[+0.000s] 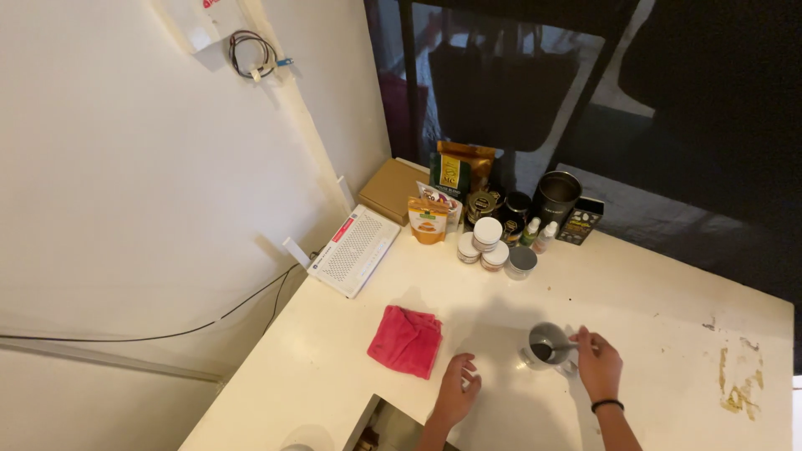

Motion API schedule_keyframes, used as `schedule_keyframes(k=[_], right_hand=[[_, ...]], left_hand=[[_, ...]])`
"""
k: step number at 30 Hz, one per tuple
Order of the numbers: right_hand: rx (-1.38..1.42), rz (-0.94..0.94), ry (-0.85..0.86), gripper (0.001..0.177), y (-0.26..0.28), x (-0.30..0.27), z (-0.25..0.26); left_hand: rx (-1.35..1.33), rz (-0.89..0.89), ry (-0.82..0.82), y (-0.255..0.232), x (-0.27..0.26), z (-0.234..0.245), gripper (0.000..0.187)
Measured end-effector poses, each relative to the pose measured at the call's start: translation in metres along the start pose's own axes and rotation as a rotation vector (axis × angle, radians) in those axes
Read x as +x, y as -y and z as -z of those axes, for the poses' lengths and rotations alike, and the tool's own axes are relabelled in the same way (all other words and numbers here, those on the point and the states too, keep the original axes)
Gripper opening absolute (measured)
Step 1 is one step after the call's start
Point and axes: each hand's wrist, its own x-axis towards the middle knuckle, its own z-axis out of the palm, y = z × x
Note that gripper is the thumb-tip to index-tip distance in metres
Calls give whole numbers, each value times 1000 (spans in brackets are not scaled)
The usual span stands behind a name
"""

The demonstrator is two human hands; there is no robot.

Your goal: The person organizes a cluttered desk by moving various items, including jars, a mug, a telephone, and a box, into a more orderly arrangement. They use a pink cloth to wipe the desk surface and a duster to clean the wall and desk area. The person also opens a drawer and rearranges items inside it.

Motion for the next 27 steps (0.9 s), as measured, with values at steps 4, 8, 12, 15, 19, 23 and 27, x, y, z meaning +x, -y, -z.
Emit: schedule_keyframes(k=[4,8,12,15,19,23,27], right_hand=[[145,-62,31,40,-51,2,-11],[204,-203,164,52,-102,14,-28],[14,-463,327,54,-22,-15,-9],[132,-555,368,51,-29,-16,-16],[424,-412,332,50,-80,-7,-33],[410,-345,290,50,-64,-18,-29],[452,-419,297,44,-67,-5,-31]], left_hand=[[18,-40,31,6,1,2,47],[49,-21,72,-9,-2,6,46],[59,-69,62,1,-1,6,47],[47,-88,72,8,0,6,47],[1,-92,87,8,0,8,46],[13,-93,89,8,-1,9,46],[30,-165,74,8,0,10,47]])
